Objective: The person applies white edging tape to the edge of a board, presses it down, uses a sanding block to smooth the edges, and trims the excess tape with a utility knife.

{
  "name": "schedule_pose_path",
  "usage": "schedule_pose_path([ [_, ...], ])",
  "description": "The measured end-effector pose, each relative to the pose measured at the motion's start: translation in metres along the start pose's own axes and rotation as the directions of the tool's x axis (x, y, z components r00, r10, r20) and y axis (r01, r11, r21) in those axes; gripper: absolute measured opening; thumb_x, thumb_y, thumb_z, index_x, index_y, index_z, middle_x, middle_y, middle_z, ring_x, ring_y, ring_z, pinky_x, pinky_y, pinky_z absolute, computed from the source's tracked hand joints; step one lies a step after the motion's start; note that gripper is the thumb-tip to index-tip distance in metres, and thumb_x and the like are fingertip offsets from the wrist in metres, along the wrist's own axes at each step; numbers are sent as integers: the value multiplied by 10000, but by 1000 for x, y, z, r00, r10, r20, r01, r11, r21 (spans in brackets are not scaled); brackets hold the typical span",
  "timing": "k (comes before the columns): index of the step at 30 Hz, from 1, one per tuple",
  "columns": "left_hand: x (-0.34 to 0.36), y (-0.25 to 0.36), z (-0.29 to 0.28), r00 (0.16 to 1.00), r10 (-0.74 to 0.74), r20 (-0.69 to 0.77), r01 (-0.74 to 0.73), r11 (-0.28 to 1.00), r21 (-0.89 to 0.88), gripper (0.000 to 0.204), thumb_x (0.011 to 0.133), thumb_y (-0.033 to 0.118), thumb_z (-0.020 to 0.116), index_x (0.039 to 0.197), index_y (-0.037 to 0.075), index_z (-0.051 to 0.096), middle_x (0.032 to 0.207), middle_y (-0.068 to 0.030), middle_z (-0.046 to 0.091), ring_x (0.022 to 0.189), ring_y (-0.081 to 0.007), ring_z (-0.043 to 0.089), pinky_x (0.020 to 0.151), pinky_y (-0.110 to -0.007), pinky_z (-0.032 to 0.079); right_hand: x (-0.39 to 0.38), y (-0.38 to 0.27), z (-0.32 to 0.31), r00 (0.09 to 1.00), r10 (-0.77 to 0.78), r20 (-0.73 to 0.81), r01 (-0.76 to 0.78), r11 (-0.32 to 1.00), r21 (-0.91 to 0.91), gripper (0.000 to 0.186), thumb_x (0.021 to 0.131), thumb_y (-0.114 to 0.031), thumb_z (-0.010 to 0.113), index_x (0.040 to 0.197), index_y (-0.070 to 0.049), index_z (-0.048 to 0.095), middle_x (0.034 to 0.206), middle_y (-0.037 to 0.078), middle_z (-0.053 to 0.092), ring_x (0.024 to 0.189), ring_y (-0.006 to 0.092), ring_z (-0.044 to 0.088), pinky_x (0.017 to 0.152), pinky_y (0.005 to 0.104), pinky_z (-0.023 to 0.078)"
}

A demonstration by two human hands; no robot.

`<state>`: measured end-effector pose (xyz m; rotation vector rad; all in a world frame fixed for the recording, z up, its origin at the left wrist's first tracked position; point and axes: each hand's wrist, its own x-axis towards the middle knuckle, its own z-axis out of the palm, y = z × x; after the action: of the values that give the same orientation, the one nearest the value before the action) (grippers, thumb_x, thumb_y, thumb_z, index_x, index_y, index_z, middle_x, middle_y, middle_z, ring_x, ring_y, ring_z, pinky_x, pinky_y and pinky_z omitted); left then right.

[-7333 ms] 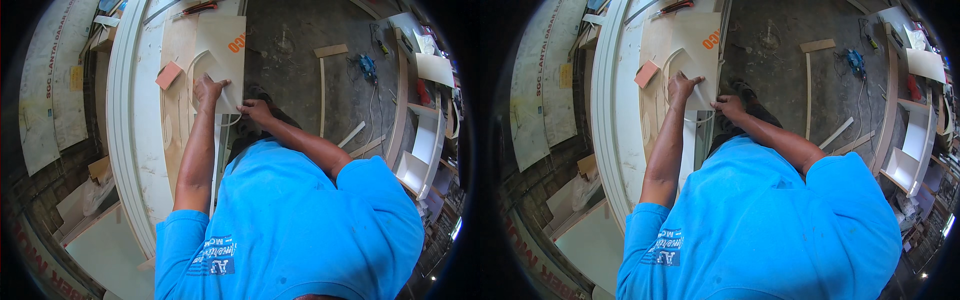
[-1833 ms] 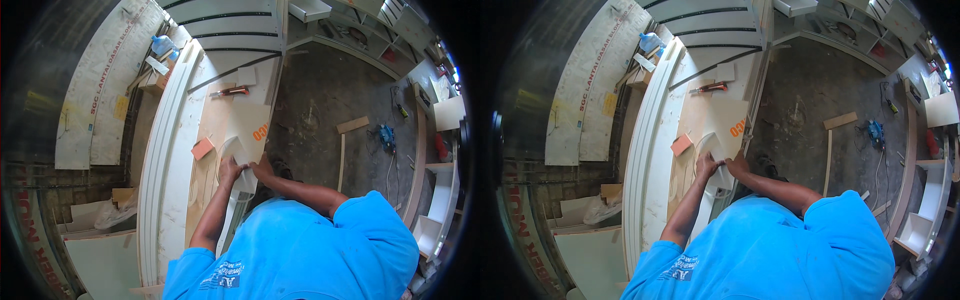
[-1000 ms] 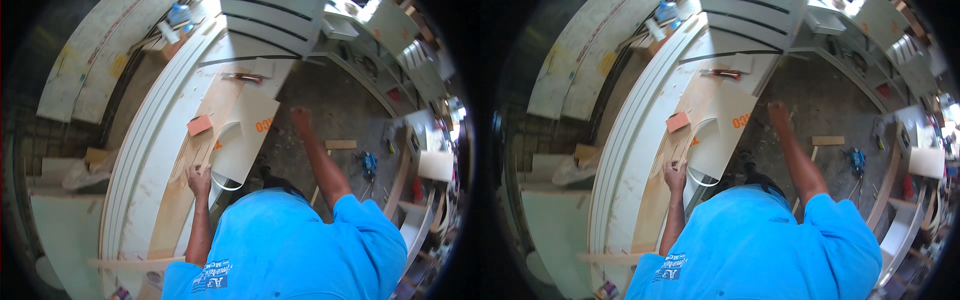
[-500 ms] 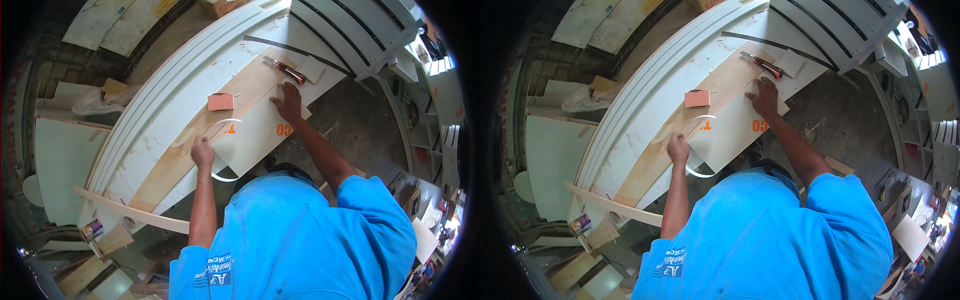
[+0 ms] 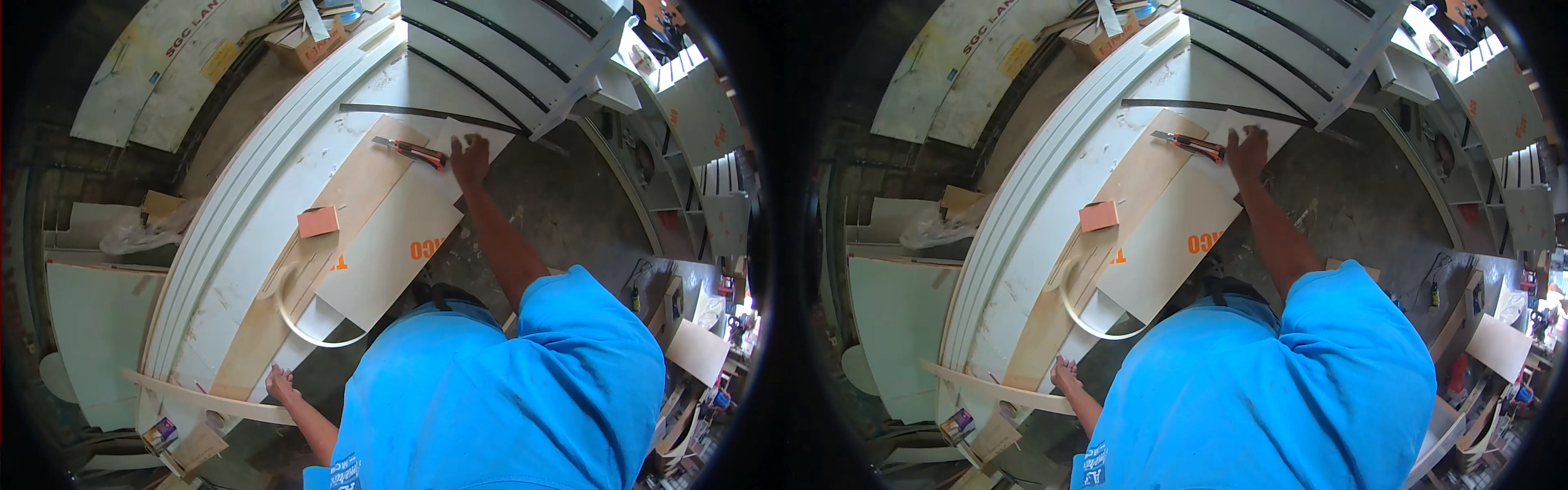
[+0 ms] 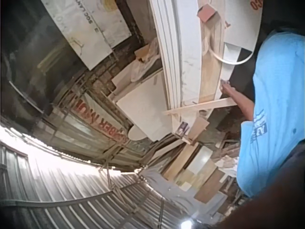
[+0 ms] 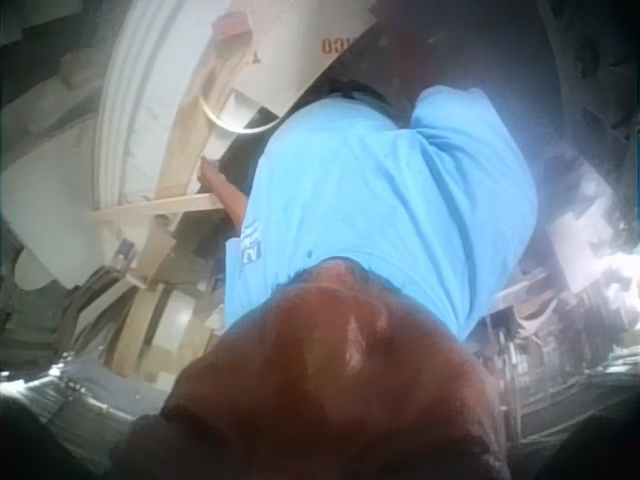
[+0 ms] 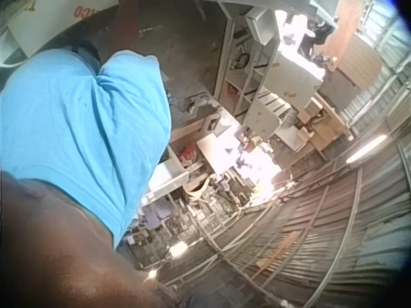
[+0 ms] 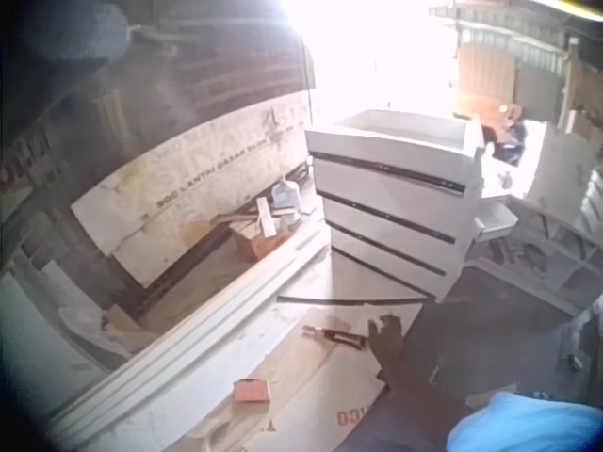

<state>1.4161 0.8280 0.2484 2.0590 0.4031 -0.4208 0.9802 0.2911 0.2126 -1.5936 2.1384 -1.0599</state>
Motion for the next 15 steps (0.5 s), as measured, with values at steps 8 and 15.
schedule_pose_path([
  [8,-13,39,57,750,641,166,-662,725,190,263,866,185,717,890,-46,592,889,-148,606,760,-236,575,720,-385,501,27,-8,21,994,109,22,-83,863,-498,1075,657,-700,750,1419,-25,406,1320,249,500,1232,405,512,943,485,499],
  [15,22,3,21,739,652,170,-660,648,380,271,792,201,771,906,-3,633,995,-202,588,847,-358,585,834,-482,472,56,40,15,992,115,-51,-115,993,11,792,764,-560,737,1334,-45,542,1206,240,629,1107,384,614,962,497,497],
])
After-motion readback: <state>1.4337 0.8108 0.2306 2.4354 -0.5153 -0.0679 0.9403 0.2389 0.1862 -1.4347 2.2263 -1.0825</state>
